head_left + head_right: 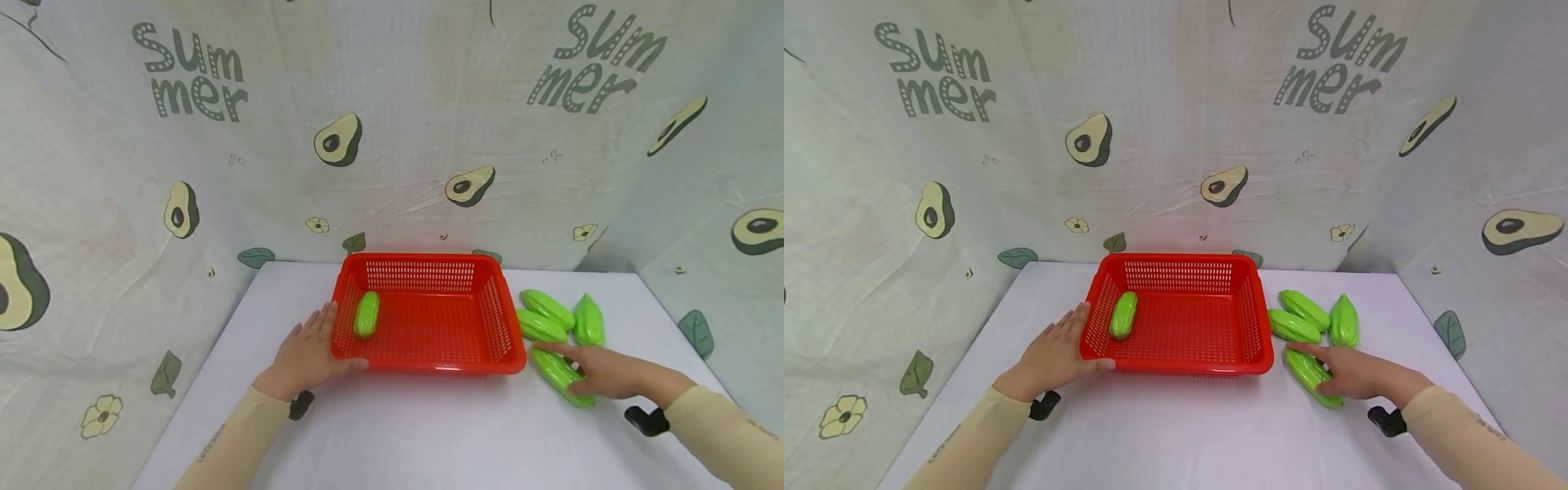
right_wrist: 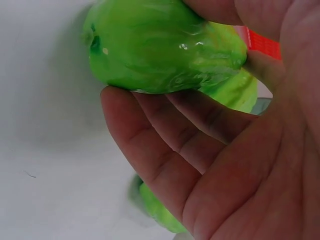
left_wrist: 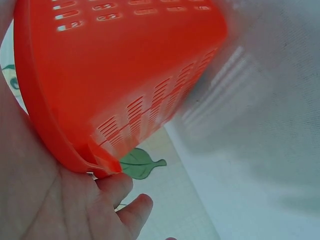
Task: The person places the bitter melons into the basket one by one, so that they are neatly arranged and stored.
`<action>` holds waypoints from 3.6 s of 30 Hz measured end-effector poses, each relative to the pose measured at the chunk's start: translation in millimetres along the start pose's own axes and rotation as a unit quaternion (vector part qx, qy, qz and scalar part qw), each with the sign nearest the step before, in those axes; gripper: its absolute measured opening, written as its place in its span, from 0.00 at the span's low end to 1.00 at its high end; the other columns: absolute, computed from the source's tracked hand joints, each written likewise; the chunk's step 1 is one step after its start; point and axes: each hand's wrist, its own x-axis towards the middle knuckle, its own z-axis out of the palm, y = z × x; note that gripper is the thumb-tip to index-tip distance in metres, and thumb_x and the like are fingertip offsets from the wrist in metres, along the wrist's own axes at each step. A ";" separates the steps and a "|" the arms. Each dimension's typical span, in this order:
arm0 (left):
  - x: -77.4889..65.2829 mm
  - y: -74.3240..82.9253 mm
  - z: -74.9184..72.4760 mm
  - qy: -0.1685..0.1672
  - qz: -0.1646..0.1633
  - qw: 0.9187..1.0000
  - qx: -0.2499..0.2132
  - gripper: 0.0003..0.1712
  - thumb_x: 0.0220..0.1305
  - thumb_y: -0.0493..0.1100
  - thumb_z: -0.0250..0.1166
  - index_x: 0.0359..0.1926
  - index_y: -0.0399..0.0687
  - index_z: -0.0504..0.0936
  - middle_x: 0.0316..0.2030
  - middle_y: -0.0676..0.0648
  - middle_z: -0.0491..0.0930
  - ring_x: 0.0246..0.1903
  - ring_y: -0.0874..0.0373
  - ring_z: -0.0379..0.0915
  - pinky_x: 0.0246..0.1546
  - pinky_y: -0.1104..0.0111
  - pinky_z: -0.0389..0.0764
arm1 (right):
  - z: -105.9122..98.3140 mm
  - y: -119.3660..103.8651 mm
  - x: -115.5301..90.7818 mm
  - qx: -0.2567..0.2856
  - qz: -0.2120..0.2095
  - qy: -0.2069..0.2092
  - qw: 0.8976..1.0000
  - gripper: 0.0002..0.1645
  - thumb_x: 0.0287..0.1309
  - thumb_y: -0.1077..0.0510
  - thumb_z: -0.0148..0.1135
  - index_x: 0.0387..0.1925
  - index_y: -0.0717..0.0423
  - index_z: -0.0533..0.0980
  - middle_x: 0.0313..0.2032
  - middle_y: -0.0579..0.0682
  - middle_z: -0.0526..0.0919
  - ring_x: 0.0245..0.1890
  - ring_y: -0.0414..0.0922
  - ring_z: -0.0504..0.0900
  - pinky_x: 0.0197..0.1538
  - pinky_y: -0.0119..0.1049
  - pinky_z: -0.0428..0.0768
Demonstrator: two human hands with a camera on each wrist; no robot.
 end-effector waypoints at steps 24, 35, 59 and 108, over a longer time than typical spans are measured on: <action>0.5 2.2 -4.4 -0.013 0.003 1.000 0.004 0.77 0.44 0.87 0.56 0.78 0.37 0.45 0.76 0.37 0.50 0.73 0.37 0.47 0.67 0.38 0.54 | -60.8 -27.2 -41.6 -0.013 -0.060 0.061 0.996 0.51 0.57 0.53 0.72 0.77 0.42 0.56 0.59 0.61 0.75 0.49 0.52 0.80 0.37 0.39 0.81; -1.9 -0.1 -3.8 -0.009 0.004 1.000 0.004 0.76 0.45 0.87 0.55 0.78 0.36 0.46 0.76 0.36 0.51 0.73 0.37 0.48 0.66 0.37 0.55 | -93.2 -83.3 -6.4 0.002 -0.101 0.051 0.994 0.49 0.60 0.51 0.70 0.77 0.34 0.54 0.65 0.59 0.70 0.55 0.57 0.77 0.42 0.45 0.84; 1.1 -3.3 3.2 -0.009 -0.001 1.000 0.005 0.77 0.44 0.88 0.54 0.78 0.37 0.45 0.76 0.38 0.50 0.74 0.38 0.46 0.67 0.38 0.53 | -68.5 -179.9 123.5 0.106 -0.113 -0.053 0.987 0.48 0.61 0.58 0.68 0.76 0.37 0.55 0.57 0.57 0.70 0.53 0.53 0.75 0.46 0.46 0.84; 1.2 0.2 -0.6 -0.001 -0.003 1.000 0.003 0.76 0.44 0.86 0.58 0.78 0.37 0.48 0.76 0.38 0.52 0.73 0.38 0.48 0.67 0.38 0.55 | 6.6 -229.5 219.4 0.020 -0.087 -0.032 0.995 0.46 0.57 0.51 0.74 0.73 0.51 0.62 0.53 0.52 0.74 0.52 0.49 0.72 0.62 0.46 0.71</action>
